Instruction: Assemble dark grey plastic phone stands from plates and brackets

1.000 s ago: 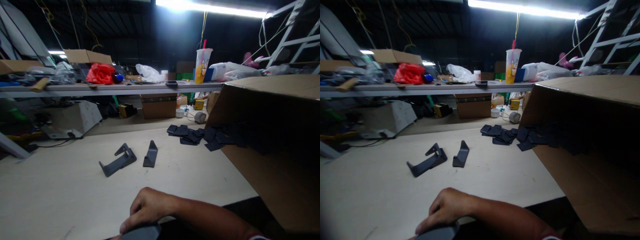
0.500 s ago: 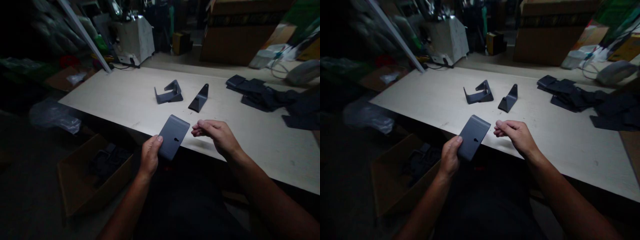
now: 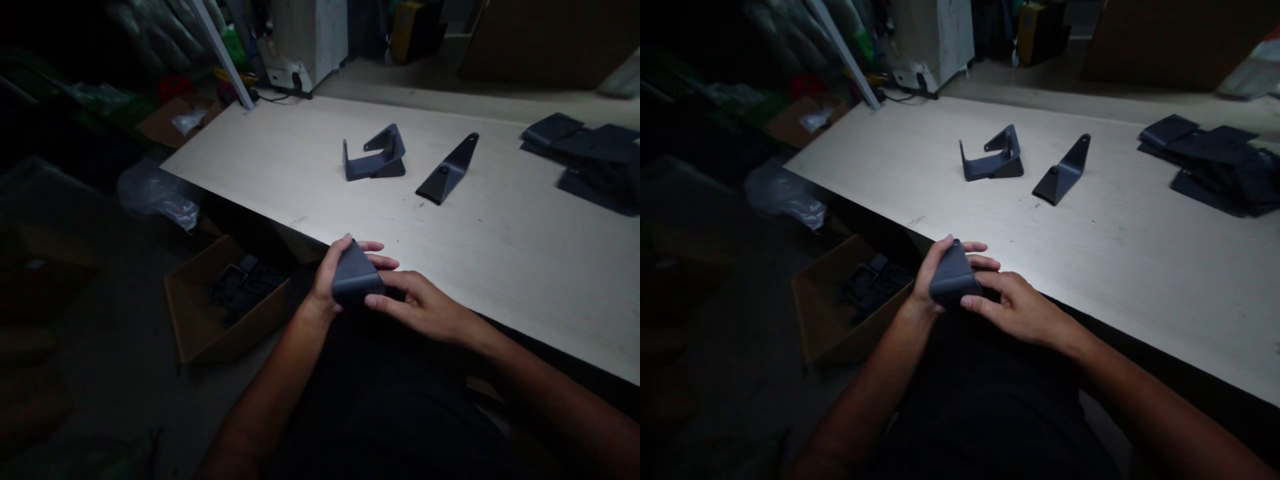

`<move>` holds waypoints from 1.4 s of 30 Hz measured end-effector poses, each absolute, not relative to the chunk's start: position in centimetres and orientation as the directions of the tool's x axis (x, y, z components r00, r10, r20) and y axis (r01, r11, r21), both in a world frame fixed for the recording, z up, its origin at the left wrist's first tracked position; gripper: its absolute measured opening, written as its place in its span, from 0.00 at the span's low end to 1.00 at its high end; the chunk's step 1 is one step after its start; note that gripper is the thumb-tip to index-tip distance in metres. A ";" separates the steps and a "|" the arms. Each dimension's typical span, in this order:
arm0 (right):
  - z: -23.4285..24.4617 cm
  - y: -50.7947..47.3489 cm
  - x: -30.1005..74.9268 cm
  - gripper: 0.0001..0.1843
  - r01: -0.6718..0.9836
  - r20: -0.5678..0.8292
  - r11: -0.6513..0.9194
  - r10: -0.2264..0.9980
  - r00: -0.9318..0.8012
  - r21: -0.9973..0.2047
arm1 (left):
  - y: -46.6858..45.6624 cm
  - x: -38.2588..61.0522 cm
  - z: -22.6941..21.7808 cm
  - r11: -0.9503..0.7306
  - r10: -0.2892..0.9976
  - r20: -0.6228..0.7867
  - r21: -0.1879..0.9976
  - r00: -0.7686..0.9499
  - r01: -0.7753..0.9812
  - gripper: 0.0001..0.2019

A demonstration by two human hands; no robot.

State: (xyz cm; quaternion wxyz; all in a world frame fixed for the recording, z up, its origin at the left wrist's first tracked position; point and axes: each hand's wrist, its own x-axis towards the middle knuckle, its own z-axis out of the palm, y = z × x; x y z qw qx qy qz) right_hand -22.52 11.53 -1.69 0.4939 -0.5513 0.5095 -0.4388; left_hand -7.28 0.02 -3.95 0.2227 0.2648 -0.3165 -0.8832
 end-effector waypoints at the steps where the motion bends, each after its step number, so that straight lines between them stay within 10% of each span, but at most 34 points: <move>1: -2.1 11.5 -22.1 0.14 -0.114 -0.006 -0.002 -0.998 0.066 -0.993 | 0.3 -7.7 -3.7 -0.734 -0.542 -0.325 0.633 -0.775 0.248 0.19; 9: -4.0 12.0 -19.0 0.15 0.006 0.070 -0.073 -0.973 -0.220 -0.997 | 2.5 -8.2 -3.2 -0.628 -0.711 -0.296 0.675 -0.638 0.387 0.11; 27: -4.4 11.1 -21.3 0.15 0.045 -0.159 0.157 -0.987 -0.037 -0.986 | 0.0 -7.1 -5.0 -0.749 -0.645 -0.560 0.326 -0.520 0.578 0.13; 42: -3.9 9.2 -18.0 0.24 -0.049 0.002 0.005 -0.992 -0.128 -0.999 | 1.4 -6.7 -5.0 -0.395 -0.911 -0.273 0.795 -0.310 0.460 0.12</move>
